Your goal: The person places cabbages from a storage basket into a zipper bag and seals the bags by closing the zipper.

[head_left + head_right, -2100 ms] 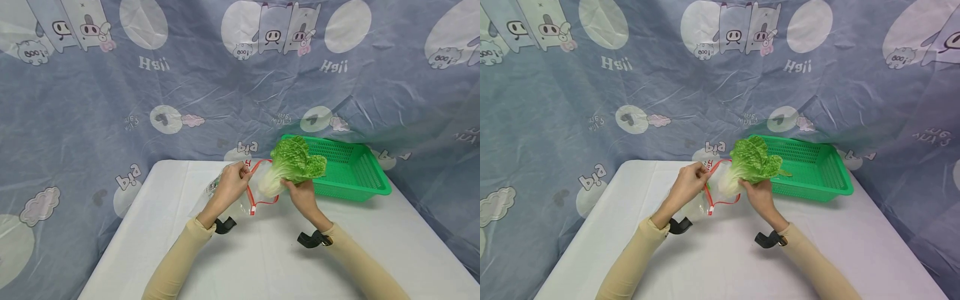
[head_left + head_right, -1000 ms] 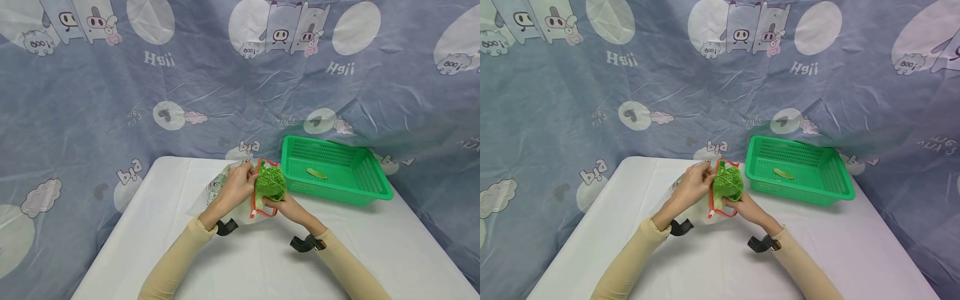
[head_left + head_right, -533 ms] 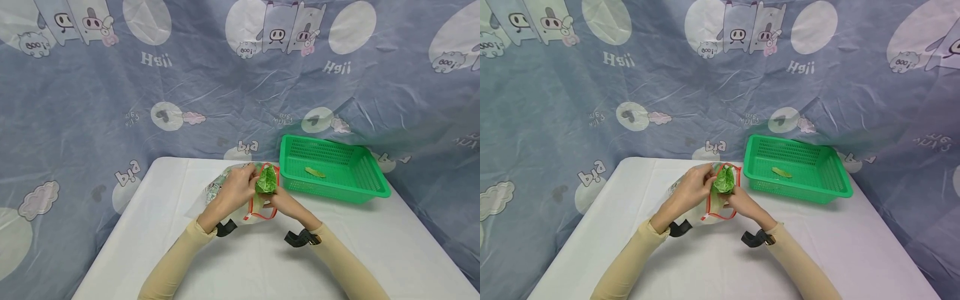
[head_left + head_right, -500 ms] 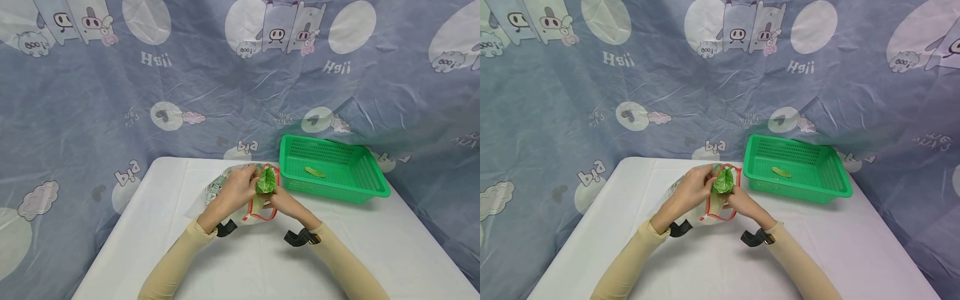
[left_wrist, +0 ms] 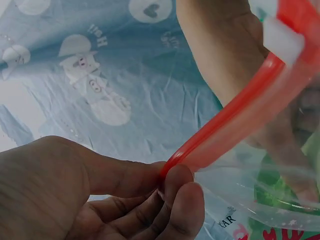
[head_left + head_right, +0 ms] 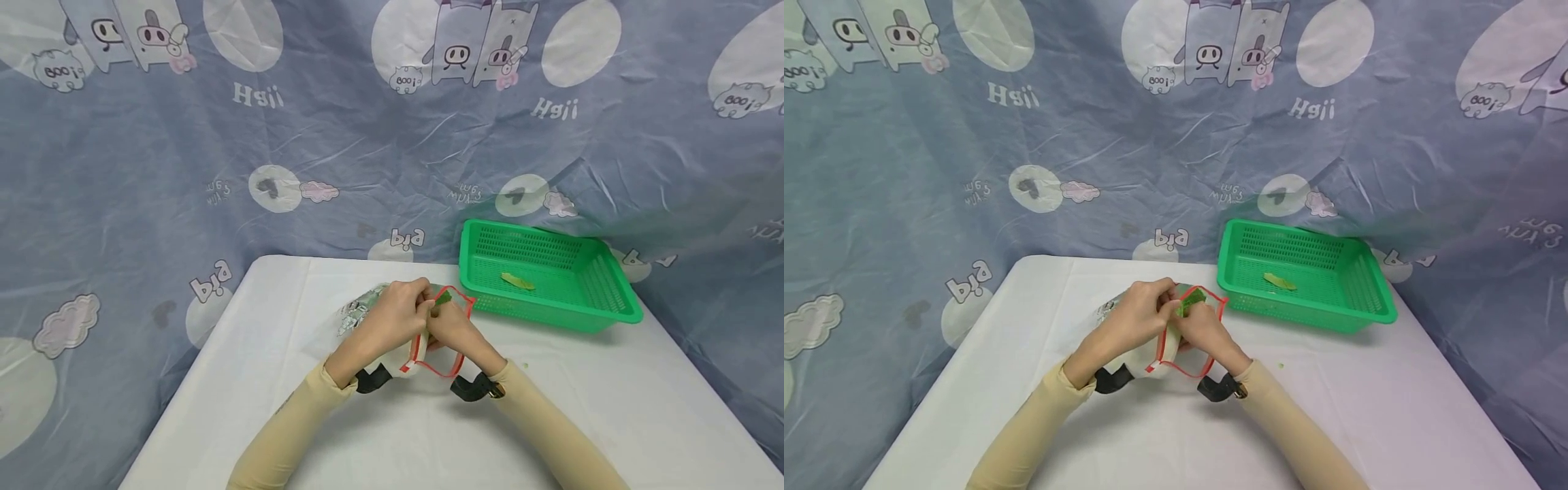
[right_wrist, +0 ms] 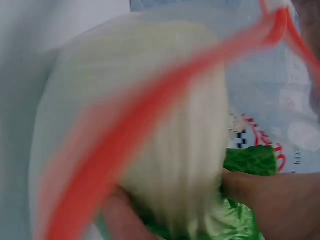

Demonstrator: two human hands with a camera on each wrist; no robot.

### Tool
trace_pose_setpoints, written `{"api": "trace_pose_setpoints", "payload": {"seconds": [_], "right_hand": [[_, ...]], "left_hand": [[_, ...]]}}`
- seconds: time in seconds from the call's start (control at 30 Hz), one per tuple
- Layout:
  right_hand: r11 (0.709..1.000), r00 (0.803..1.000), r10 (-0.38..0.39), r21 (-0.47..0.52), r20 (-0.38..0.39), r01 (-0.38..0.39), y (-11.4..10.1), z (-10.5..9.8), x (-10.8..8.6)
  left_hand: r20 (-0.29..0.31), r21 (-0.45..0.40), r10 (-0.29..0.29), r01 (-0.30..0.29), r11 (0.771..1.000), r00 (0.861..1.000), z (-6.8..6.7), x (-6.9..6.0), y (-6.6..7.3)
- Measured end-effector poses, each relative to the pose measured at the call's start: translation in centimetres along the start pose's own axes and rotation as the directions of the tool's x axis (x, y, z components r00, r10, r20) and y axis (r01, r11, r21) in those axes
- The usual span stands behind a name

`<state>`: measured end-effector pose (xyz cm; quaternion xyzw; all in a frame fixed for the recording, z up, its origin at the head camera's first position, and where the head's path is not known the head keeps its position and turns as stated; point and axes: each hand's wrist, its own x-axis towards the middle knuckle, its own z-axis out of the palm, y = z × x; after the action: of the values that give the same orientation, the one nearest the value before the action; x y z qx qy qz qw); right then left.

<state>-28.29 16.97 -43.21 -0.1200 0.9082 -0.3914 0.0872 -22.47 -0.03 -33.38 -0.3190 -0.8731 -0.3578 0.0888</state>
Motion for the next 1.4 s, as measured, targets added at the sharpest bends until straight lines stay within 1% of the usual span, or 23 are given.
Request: {"api": "trace_pose_setpoints", "payload": {"seconds": [0.03, 0.1, 0.2, 0.33, 0.4, 0.43, 0.53, 0.6, 0.63, 0.67, 0.73, 0.8, 0.83, 0.9, 0.97, 1.07, 1.13, 1.2, 1.23, 1.3, 1.33, 1.37, 1.4], "right_hand": [[0.993, 0.996, 0.087, 0.084, -0.03, -0.084, -1.1, -0.2, -0.8], [0.995, 0.995, 0.082, 0.066, -0.061, -0.078, -2.7, -0.8, -2.1], [0.997, 0.995, 0.06, 0.051, -0.083, -0.056, -3.8, -1.6, -3.5], [0.996, 0.99, 0.062, 0.075, -0.128, -0.053, -3.9, -3.1, -4.7], [0.997, 0.98, 0.068, 0.059, -0.185, -0.058, -3.7, -3.9, -5.1], [0.998, 0.974, 0.061, 0.029, -0.22, -0.056, -3.6, -4.4, -5.2], [0.992, 0.939, 0.045, -0.098, -0.34, -0.083, -3.1, -5.4, -5.1], [0.981, 0.92, 0.023, -0.167, -0.391, -0.096, -2.5, -6.0, -4.7], [0.978, 0.917, 0.011, -0.188, -0.4, -0.093, -2.2, -6.2, -4.5], [0.98, 0.918, 0.0, -0.181, -0.397, -0.078, -1.8, -6.3, -4.2], [0.993, 0.93, -0.017, -0.118, -0.367, -0.029, -1.0, -6.6, -3.6], [1.0, 0.94, -0.026, 0.007, -0.339, 0.03, -0.4, -6.8, -3.2], [0.994, 0.945, -0.023, 0.091, -0.326, 0.056, -0.3, -7.0, -3.0], [0.956, 0.949, 0.003, 0.28, -0.315, 0.089, -0.3, -7.3, -2.9], [0.885, 0.949, 0.034, 0.45, -0.312, 0.117, -0.8, -7.7, -3.3], [0.735, 0.953, 0.054, 0.658, -0.298, 0.164, -2.1, -8.3, -4.5], [0.636, 0.951, 0.049, 0.744, -0.304, 0.205, -2.9, -8.6, -5.3], [0.548, 0.944, 0.04, 0.798, -0.326, 0.252, -3.4, -8.8, -5.8], [0.52, 0.939, 0.04, 0.81, -0.342, 0.273, -3.6, -8.9, -5.9], [0.484, 0.925, 0.046, 0.818, -0.377, 0.31, -3.6, -8.9, -5.9], [0.472, 0.919, 0.049, 0.82, -0.392, 0.324, -3.6, -8.9, -5.9], [0.468, 0.912, 0.057, 0.818, -0.406, 0.335, -3.5, -8.9, -5.8], [0.461, 0.906, 0.065, 0.818, -0.419, 0.345, -3.5, -8.9, -5.8]], "left_hand": [[-0.012, -0.006, -0.008, 0.008, 1.0, 1.0, -0.1, 0.0, -0.1], [-0.026, -0.013, -0.016, 0.016, 1.0, 1.0, -0.2, 0.1, -0.2], [-0.029, -0.016, -0.021, 0.021, 1.0, 0.999, -0.2, 0.2, -0.3], [-0.035, -0.014, -0.04, 0.04, 0.999, 0.999, -0.3, 0.3, -0.4], [-0.042, -0.022, -0.053, 0.053, 0.998, 0.998, -0.3, 0.3, -0.5], [-0.048, -0.022, -0.058, 0.057, 0.998, 0.997, -0.4, 0.3, -0.5], [-0.06, -0.032, -0.069, 0.067, 0.997, 0.996, -0.5, 0.3, -0.6], [-0.066, -0.029, -0.068, 0.066, 0.997, 0.996, -0.6, 0.3, -0.6], [-0.067, -0.03, -0.068, 0.066, 0.997, 0.995, -0.6, 0.3, -0.7], [-0.069, -0.028, -0.068, 0.067, 0.997, 0.995, -0.6, 0.2, -0.7], [-0.071, -0.028, -0.072, 0.07, 0.997, 0.995, -0.8, 0.2, -0.8], [-0.076, -0.031, -0.078, 0.076, 0.997, 0.994, -1.1, 0.1, -0.9], [-0.08, -0.038, -0.083, 0.08, 0.996, 0.993, -1.2, 0.1, -0.9], [-0.099, -0.065, -0.098, 0.092, 0.994, 0.99, -1.8, 0.1, -1.0], [-0.118, -0.093, -0.117, 0.106, 0.99, 0.986, -2.6, 0.1, -1.2], [-0.123, -0.134, -0.139, 0.123, 0.983, 0.983, -3.7, 0.0, -1.7], [-0.086, -0.14, -0.155, 0.142, 0.98, 0.984, -4.2, -0.1, -2.0], [-0.025, -0.127, -0.159, 0.155, 0.98, 0.987, -4.4, -0.2, -2.2], [0.013, -0.116, -0.16, 0.161, 0.98, 0.987, -4.4, -0.3, -2.2], [0.101, -0.086, -0.172, 0.181, 0.98, 0.98, -4.4, -0.5, -2.2], [0.152, -0.063, -0.175, 0.186, 0.981, 0.973, -4.4, -0.6, -2.2], [0.207, -0.038, -0.172, 0.183, 0.982, 0.963, -4.4, -0.7, -2.2], [0.268, -0.008, -0.169, 0.178, 0.984, 0.949, -4.3, -0.8, -2.2]]}}
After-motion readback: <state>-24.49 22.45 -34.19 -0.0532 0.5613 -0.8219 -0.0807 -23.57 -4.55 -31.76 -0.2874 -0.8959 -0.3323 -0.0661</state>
